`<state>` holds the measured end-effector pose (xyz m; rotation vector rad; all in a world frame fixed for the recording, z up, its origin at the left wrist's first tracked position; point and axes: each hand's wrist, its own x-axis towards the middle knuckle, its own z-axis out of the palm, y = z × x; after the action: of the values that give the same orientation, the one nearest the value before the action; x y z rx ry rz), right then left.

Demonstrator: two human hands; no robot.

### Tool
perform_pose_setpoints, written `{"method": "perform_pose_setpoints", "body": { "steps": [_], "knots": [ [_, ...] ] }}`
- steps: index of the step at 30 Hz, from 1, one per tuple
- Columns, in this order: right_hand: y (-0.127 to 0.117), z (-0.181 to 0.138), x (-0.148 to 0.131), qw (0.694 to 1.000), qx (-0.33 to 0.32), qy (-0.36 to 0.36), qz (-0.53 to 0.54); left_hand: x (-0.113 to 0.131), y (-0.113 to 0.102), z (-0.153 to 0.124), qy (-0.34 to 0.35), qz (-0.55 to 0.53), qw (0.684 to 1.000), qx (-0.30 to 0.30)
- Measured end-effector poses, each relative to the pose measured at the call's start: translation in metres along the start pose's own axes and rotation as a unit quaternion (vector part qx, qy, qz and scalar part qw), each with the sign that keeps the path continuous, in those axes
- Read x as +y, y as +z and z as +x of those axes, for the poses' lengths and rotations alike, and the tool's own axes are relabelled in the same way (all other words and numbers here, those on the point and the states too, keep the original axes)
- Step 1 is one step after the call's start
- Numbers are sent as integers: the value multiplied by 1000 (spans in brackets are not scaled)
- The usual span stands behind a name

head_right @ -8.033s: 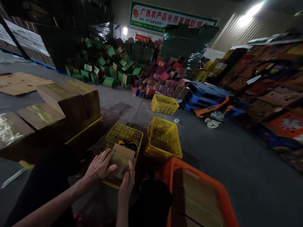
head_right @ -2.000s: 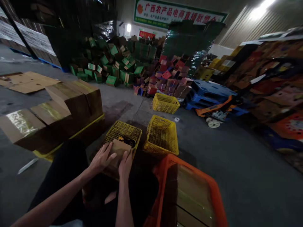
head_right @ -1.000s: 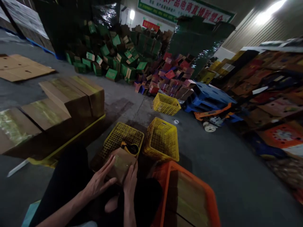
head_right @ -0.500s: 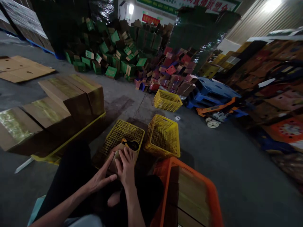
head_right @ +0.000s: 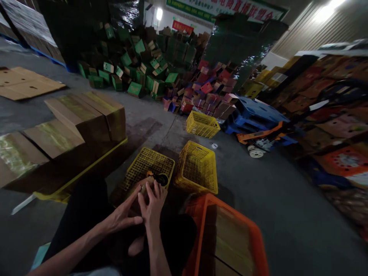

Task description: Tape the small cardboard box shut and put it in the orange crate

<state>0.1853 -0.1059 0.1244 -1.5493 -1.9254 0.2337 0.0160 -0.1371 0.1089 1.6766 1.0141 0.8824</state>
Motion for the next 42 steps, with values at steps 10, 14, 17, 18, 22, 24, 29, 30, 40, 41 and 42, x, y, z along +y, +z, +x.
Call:
{"method": "perform_pose_setpoints", "body": {
  "steps": [10, 14, 17, 18, 22, 24, 29, 30, 40, 41, 42],
  "knots": [
    [3, -21, 0, 996, 66, 23, 49, 2, 15, -2, 24, 9, 1000, 2],
    [-2, -27, 7, 996, 72, 31, 44, 2, 22, -5, 27, -26, 999, -9],
    [-7, -30, 9, 997, 55, 46, 21, -14, 27, -3, 6, -52, 999, 7],
    [-9, -31, 9, 997, 50, 48, 15, -23, 29, -1, -5, -48, 999, 17],
    [-21, -40, 13, 997, 44, 62, 10, -77, 31, 5, -156, -15, 985, 67],
    [-29, -47, 16, 996, 35, 74, 15, -101, 27, 9, -230, -11, 968, 97],
    [-47, -65, 22, 991, 19, 130, 7, -129, 15, 24, -289, -24, 951, 105],
    [-48, -70, 24, 990, 20, 141, 5, -129, 13, 26, -292, -30, 951, 99],
    [1, -114, 81, 946, 72, 284, 139, -125, -27, -5, -295, 6, 944, 148],
    [12, -116, 85, 942, 61, 294, 150, -127, -30, -10, -294, 23, 943, 152],
    [23, -118, 89, 939, 45, 301, 156, -129, -31, -14, -294, 43, 942, 154]
  ]
}}
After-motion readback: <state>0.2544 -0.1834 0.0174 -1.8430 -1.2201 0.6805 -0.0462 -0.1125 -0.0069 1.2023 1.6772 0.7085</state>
